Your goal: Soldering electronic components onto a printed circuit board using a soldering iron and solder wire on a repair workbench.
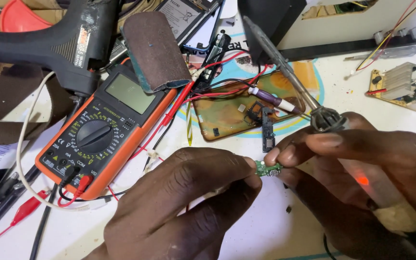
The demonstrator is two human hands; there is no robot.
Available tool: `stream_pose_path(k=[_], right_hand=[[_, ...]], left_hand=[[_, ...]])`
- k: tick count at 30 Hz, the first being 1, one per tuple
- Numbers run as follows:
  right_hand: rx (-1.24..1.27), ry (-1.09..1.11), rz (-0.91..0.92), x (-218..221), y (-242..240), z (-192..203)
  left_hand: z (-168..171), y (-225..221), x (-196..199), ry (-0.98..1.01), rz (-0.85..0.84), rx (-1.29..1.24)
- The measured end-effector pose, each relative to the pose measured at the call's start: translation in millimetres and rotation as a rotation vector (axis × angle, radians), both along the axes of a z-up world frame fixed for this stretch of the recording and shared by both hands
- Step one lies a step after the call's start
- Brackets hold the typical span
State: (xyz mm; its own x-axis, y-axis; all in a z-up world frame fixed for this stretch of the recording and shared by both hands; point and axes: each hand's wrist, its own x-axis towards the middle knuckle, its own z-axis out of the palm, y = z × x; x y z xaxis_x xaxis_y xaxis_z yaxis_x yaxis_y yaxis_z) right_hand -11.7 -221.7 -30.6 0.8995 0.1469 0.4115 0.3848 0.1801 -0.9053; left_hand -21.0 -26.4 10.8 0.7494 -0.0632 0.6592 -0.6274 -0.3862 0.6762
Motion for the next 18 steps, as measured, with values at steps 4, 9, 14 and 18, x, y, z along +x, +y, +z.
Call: stream_pose_path(k=[4, 9, 14, 18], right_hand=[[0.198, 0.23, 0.18, 13, -20, -2], [0.012, 0.055, -0.063, -5, 8, 3], [-0.23, 0.06, -0.229, -2, 12, 10], [-0.183, 0.024, -0.219, 13, -16, -12]], left_hand=[[1, 3, 0, -0.015, -0.008, 0.011], [2, 6, -2, 0.026, -0.063, 0.049], [1, 2, -1, 0.081, 0.053, -0.071], [1, 15, 10, 0.095, 0.038, -0.081]])
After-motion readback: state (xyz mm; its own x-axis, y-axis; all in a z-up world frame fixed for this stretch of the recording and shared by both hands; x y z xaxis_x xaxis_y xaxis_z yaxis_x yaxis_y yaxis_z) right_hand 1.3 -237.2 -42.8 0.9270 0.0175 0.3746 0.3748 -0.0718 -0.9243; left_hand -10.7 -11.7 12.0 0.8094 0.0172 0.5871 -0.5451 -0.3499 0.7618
